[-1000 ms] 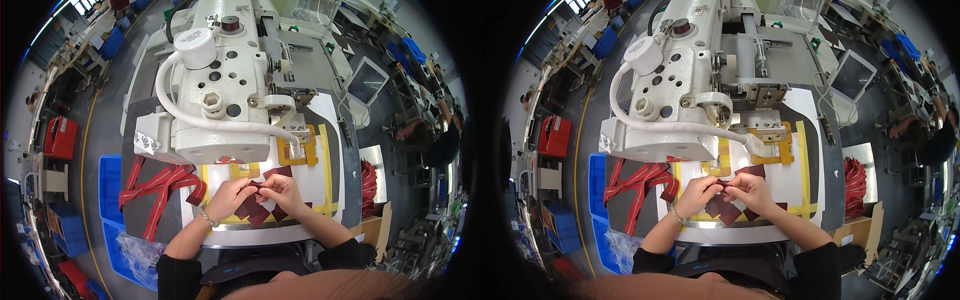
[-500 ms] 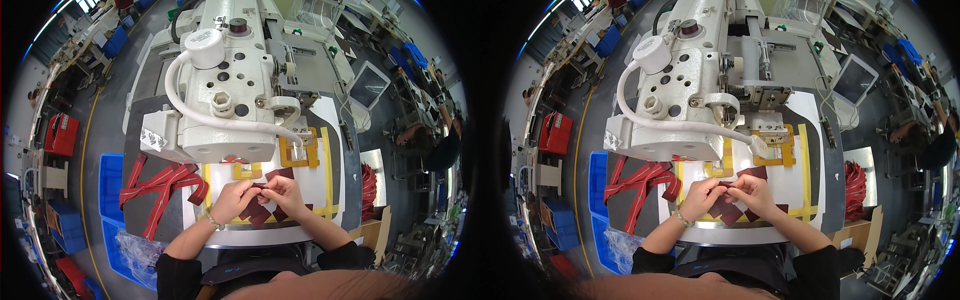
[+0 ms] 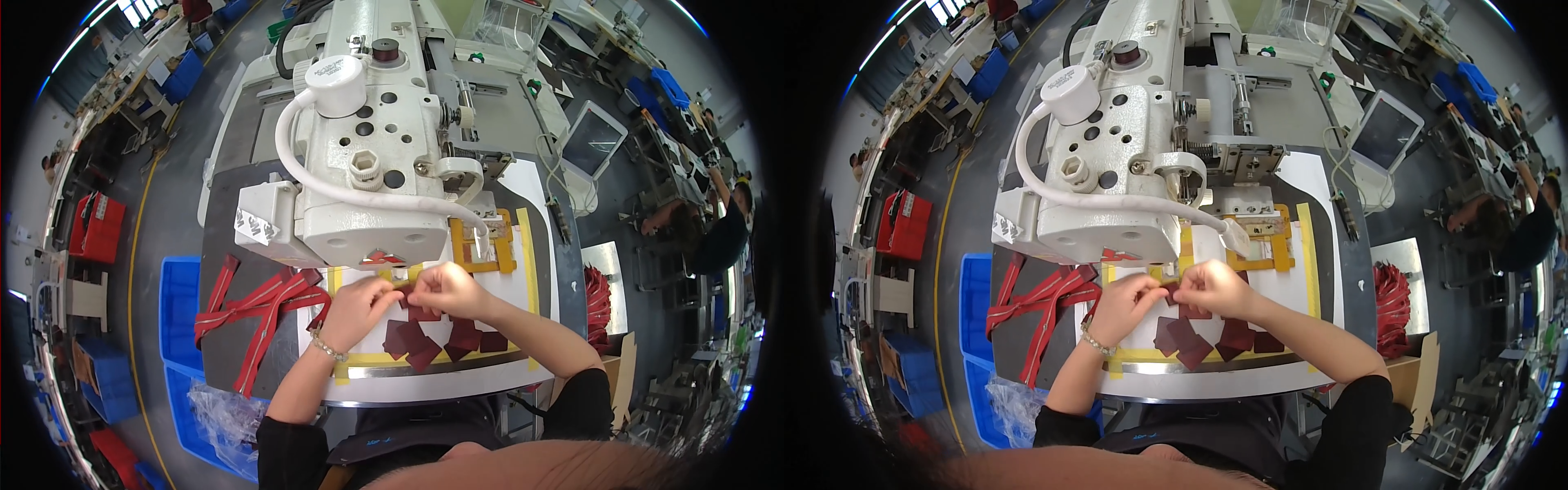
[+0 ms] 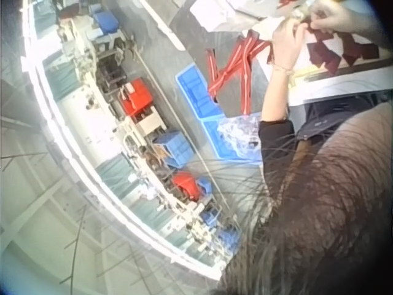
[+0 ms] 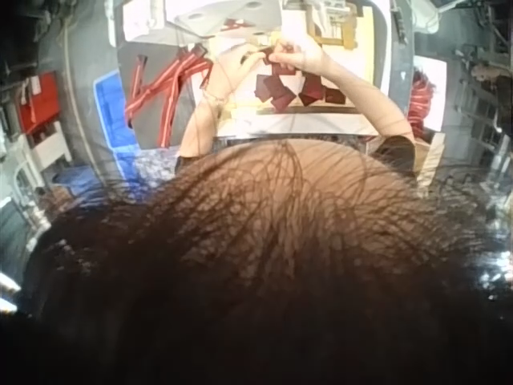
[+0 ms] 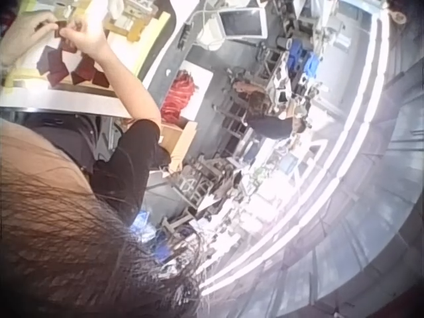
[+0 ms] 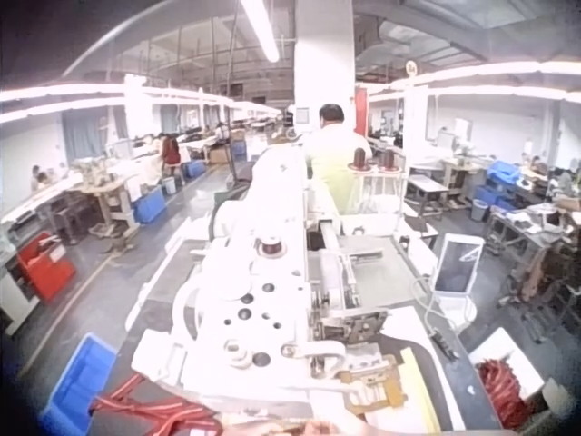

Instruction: Operating an industrial sewing machine to join red leather pieces.

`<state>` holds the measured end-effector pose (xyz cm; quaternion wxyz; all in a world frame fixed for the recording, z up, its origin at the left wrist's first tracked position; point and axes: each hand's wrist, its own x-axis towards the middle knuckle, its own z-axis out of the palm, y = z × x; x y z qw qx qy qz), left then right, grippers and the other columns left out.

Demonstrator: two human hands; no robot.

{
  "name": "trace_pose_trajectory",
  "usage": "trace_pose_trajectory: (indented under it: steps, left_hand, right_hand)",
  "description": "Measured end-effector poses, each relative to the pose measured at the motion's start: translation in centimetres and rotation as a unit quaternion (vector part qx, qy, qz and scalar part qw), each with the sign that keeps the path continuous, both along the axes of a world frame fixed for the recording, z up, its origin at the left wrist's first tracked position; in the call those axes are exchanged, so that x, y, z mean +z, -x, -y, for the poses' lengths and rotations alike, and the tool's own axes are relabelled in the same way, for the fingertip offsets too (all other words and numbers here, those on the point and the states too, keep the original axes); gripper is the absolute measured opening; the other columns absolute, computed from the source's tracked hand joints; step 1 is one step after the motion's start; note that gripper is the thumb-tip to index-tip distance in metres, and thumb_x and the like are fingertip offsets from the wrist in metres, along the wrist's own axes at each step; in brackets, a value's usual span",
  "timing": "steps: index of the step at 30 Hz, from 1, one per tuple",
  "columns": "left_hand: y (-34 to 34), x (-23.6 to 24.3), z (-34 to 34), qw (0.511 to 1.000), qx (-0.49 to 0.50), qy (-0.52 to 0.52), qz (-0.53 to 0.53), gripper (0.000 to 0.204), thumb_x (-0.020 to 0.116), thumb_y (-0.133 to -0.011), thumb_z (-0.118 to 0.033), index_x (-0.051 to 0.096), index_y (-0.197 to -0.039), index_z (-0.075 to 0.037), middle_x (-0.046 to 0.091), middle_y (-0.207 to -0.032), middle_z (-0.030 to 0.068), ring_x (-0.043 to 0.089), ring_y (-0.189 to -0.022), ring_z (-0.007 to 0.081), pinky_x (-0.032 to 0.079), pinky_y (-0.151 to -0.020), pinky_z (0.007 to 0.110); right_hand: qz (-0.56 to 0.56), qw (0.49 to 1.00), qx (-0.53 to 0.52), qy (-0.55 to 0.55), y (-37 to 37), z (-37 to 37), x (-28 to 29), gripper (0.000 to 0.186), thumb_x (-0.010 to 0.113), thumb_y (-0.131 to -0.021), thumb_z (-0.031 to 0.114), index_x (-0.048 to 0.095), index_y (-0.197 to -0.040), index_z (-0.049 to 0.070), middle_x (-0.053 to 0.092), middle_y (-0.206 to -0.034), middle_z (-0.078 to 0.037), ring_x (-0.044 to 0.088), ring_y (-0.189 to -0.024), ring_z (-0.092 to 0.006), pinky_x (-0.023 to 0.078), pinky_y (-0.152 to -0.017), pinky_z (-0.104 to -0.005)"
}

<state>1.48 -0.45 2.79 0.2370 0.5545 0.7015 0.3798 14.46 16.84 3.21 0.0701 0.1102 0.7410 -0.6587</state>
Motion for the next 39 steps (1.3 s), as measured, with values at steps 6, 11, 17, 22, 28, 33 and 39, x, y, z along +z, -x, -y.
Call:
trace_pose_trajectory:
  steps: [6, 11, 17, 22, 28, 33, 39]
  left_hand:
    - [-0.2, -1.0, -0.3, 0.965, 0.096, -0.118, -0.211, 0.024, 0.072, -0.074, -0.014, 0.066, -0.094, -0.002, 0.066, -0.093, 0.0093, 0.064, -0.084, 0.0237, 0.052, -0.072, 0.034]
    - [-0.6, -2.1, -0.3, 0.95, 0.056, -0.102, -0.291, 0.036, 0.073, -0.07, -0.014, 0.065, -0.103, -0.002, 0.064, -0.107, 0.009, 0.061, -0.098, 0.0239, 0.048, -0.083, 0.036]
    - [-1.3, -2.6, -0.5, 0.92, 0.047, -0.082, -0.38, 0.033, 0.06, -0.076, -0.009, 0.062, -0.107, 0.002, 0.062, -0.112, 0.011, 0.057, -0.106, 0.0236, 0.045, -0.091, 0.037]
    - [-1.7, -2.3, -0.5, 0.906, 0.043, -0.065, -0.415, 0.033, 0.054, -0.077, -0.008, 0.061, -0.107, 0.005, 0.061, -0.114, 0.0129, 0.055, -0.11, 0.0241, 0.043, -0.094, 0.037]
    - [-0.9, -2.4, -0.4, 0.917, 0.029, -0.074, -0.391, 0.03, 0.056, -0.077, -0.008, 0.061, -0.105, 0.004, 0.062, -0.112, 0.0127, 0.056, -0.108, 0.0243, 0.044, -0.094, 0.037]
    - [-0.1, -2.5, -0.4, 0.937, 0.021, -0.099, -0.335, 0.029, 0.064, -0.076, -0.01, 0.062, -0.103, 0.002, 0.063, -0.108, 0.0113, 0.058, -0.104, 0.0245, 0.045, -0.091, 0.037]
    - [0.3, -2.5, -0.4, 0.937, 0.016, -0.115, -0.33, 0.028, 0.067, -0.074, -0.012, 0.063, -0.099, 0.0, 0.064, -0.105, 0.009, 0.06, -0.1, 0.0233, 0.045, -0.087, 0.037]
  right_hand:
    - [0.075, 0.985, -0.133, 0.077, 3.2, -0.9, -2.3, 0.02, 0.064, -0.085, 0.012, 0.06, -0.07, -0.001, 0.061, -0.058, -0.008, 0.056, -0.047, -0.0112, 0.043, -0.041, -0.024]
    - [0.071, 0.984, -0.152, 0.054, 3.6, -0.3, -2.6, 0.02, 0.064, -0.085, 0.011, 0.059, -0.071, -0.002, 0.061, -0.057, -0.009, 0.058, -0.047, -0.0131, 0.044, -0.041, -0.0249]
    - [0.076, 0.982, -0.171, 0.023, 3.4, 0.2, -1.8, 0.022, 0.064, -0.085, 0.011, 0.058, -0.07, -0.004, 0.06, -0.056, -0.01, 0.058, -0.046, -0.0133, 0.046, -0.042, -0.0258]
    - [0.103, 0.988, -0.118, 0.013, 3.5, -0.6, -1.1, 0.02, 0.065, -0.083, 0.01, 0.058, -0.07, -0.004, 0.057, -0.052, -0.009, 0.056, -0.045, -0.0133, 0.046, -0.042, -0.0279]
    - [-0.195, 0.885, 0.039, -0.422, 0.3, -3.1, -1.3, 0.021, 0.069, -0.077, 0.014, 0.064, -0.093, 0.002, 0.065, -0.101, -0.009, 0.063, -0.091, -0.0231, 0.05, -0.075, -0.0359]
    - [-0.257, 0.831, 0.113, -0.481, -1.5, -2.9, -2.2, 0.046, 0.066, -0.077, 0.017, 0.056, -0.121, 0.008, 0.055, -0.126, -0.007, 0.049, -0.121, -0.0243, 0.039, -0.095, -0.0395]
    - [-0.244, 0.8, 0.104, -0.539, -1.4, -2.2, -2.1, 0.045, 0.063, -0.078, 0.018, 0.057, -0.122, 0.01, 0.056, -0.125, -0.004, 0.051, -0.118, -0.0208, 0.041, -0.09, -0.0385]
